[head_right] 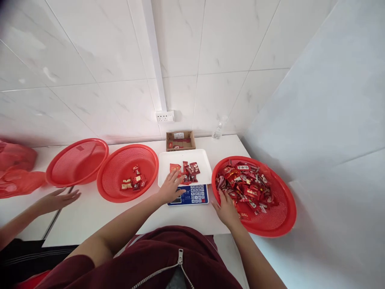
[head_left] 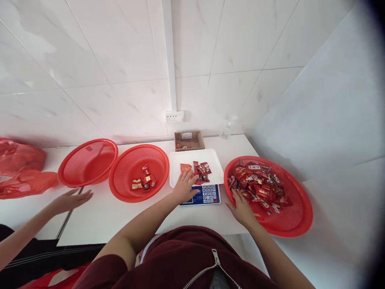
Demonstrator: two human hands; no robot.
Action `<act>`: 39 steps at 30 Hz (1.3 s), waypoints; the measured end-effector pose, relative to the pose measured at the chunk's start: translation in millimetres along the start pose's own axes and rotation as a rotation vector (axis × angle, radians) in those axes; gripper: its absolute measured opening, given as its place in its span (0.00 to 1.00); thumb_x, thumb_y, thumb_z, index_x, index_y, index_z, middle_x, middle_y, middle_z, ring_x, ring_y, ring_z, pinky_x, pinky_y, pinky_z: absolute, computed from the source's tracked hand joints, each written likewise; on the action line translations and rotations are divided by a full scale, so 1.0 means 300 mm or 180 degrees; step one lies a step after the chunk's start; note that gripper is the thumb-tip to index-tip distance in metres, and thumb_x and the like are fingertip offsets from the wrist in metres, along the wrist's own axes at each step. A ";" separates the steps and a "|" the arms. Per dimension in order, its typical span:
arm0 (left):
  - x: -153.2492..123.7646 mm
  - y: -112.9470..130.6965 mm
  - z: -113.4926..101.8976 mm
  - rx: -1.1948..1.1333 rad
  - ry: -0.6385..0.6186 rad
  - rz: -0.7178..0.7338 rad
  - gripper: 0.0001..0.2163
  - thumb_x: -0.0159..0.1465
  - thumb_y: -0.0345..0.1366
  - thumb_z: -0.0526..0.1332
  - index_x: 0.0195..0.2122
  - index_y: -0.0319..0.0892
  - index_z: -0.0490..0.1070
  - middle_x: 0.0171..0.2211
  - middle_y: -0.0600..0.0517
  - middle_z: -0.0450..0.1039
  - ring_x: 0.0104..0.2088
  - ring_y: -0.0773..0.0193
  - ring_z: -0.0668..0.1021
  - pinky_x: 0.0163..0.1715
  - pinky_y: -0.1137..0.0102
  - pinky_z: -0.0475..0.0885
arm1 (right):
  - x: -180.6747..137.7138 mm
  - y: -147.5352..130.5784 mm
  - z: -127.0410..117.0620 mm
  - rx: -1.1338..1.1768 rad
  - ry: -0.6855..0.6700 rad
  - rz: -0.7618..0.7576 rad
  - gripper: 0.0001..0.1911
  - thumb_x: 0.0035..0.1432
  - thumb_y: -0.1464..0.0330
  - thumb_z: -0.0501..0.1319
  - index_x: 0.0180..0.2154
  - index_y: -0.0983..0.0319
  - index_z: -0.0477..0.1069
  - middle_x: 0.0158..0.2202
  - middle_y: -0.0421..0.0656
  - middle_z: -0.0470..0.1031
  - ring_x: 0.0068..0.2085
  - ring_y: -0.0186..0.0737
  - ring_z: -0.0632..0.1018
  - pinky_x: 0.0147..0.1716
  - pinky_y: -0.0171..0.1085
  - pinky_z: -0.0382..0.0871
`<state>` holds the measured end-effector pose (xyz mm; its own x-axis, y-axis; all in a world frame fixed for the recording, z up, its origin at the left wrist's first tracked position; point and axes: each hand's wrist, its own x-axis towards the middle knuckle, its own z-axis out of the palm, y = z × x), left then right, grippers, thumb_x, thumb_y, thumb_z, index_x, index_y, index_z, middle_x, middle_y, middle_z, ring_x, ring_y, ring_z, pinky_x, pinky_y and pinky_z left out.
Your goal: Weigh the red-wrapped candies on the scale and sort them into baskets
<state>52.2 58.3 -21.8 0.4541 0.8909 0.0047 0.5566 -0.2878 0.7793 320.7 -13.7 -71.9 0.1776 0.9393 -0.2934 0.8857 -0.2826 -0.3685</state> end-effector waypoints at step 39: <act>-0.208 -0.452 -0.669 0.1823 0.0351 -0.2297 0.26 0.62 0.48 0.49 0.56 0.36 0.58 0.55 0.39 0.64 0.55 0.50 0.68 0.48 0.62 0.65 | -0.014 -0.066 -0.018 -0.0509 -0.0366 0.0526 0.27 0.63 0.61 0.42 0.60 0.64 0.54 0.53 0.55 0.68 0.51 0.53 0.72 0.42 0.47 0.67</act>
<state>-191.2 112.1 -2.0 -0.1884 0.9417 -0.2787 0.9508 0.2459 0.1884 304.8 -11.0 -58.7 0.2837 0.8521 -0.4398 0.9069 -0.3874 -0.1656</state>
